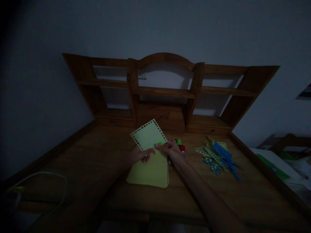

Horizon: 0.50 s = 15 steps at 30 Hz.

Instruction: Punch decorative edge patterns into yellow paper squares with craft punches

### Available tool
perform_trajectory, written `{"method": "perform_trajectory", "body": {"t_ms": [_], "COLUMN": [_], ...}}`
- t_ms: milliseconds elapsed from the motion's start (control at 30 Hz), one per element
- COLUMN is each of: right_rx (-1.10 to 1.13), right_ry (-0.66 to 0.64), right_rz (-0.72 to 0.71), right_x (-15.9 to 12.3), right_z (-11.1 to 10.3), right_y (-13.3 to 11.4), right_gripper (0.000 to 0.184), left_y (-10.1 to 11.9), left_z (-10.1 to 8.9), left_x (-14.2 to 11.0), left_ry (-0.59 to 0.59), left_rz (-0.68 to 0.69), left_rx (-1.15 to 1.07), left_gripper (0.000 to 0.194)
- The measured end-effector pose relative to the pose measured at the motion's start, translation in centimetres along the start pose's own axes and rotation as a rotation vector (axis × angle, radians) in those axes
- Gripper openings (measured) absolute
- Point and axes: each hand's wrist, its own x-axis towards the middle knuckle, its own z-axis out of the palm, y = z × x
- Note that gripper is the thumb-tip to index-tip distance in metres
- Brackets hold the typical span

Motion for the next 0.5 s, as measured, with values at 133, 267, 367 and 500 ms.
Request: {"method": "perform_trajectory", "body": {"t_ms": [133, 267, 367, 500], "right_rx": [0.079, 0.07, 0.1, 0.17], "right_ry": [0.043, 0.066, 0.062, 0.088], "right_rz": [0.038, 0.019, 0.017, -0.017], "right_x": [0.0, -0.3, -0.4, -0.1], "right_z": [0.1, 0.4, 0.6, 0.8], "right_y": [0.2, -0.2, -0.5, -0.5], "right_gripper": [0.036, 0.038, 0.036, 0.032], "left_y": [0.9, 1.9, 2.2, 1.6], "left_z": [0.4, 0.5, 0.5, 0.4], "left_x": [-0.4, -0.8, -0.8, -0.6], "left_ry": [0.032, 0.07, 0.067, 0.076], "left_rz": [-0.003, 0.042, 0.077, 0.104], "left_rx": [-0.017, -0.049, -0.037, 0.017], "left_gripper": [0.039, 0.04, 0.041, 0.04]}}
